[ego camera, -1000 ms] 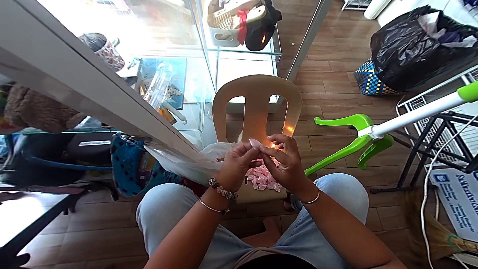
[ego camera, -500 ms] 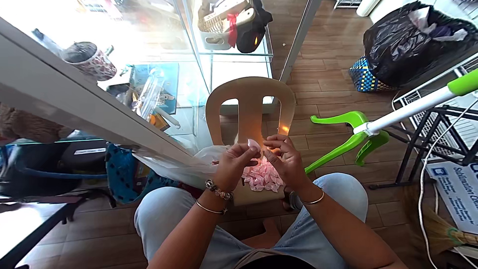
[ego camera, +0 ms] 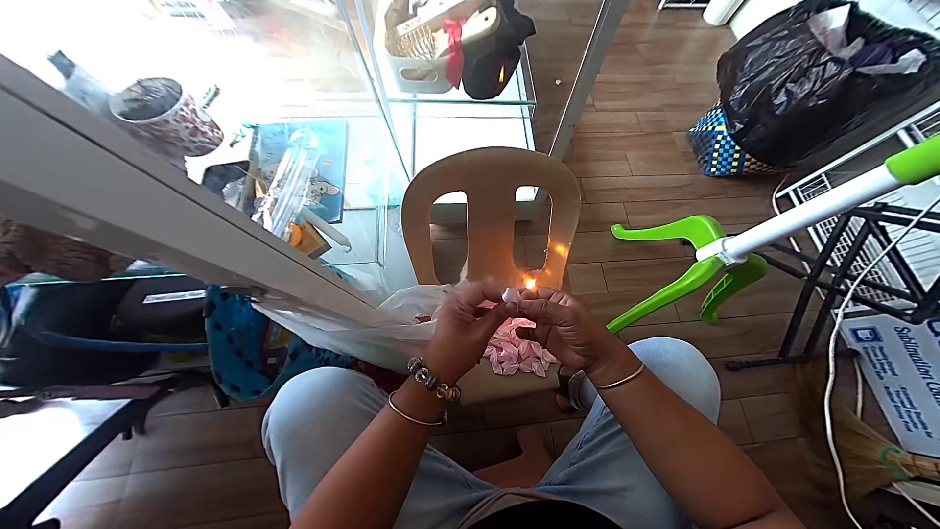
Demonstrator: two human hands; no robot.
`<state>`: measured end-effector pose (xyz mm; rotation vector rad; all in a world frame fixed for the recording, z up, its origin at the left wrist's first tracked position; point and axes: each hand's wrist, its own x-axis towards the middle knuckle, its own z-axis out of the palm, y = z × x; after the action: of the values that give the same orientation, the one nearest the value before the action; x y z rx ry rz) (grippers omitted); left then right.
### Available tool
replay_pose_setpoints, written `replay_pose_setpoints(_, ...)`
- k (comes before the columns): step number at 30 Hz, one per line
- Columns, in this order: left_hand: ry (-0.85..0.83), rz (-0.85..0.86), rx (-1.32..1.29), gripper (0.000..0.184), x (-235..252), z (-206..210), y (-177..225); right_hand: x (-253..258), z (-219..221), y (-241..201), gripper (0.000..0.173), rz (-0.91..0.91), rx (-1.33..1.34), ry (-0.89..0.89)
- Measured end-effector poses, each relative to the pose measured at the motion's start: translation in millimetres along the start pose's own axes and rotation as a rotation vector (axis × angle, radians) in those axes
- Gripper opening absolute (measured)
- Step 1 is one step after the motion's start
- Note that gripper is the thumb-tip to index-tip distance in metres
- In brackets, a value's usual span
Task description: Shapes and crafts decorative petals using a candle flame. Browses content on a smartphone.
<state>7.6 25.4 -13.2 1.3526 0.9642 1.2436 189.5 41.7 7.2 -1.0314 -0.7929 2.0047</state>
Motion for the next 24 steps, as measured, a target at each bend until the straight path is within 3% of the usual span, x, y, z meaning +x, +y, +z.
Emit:
replay_pose_setpoints(6,-0.087,0.06,0.049,0.007,1.2,-6.6,-9.1,-1.4,-3.8,3.8,0.01,0.114,0.074,-0.084)
replay_pose_setpoints(12,-0.247,-0.189,-0.021,0.014,3.0,-12.9,4.0,-1.5,-6.7,7.4,0.01,0.177,0.103,-0.118)
replay_pose_setpoints(18,-0.317,-0.217,-0.07,0.012,6.2,-19.8,2.9,-1.4,-7.3,8.8,0.009,0.188,0.093,-0.122)
replay_pose_setpoints(21,-0.26,-0.214,-0.131,0.014,5.3,-14.4,6.5,-1.3,-4.6,6.9,0.011,0.112,0.02,-0.087)
replay_pose_setpoints(24,-0.112,-0.186,-0.265,0.017,5.2,-3.3,3.3,-0.8,-1.5,8.8,0.006,-0.149,-0.148,-0.03)
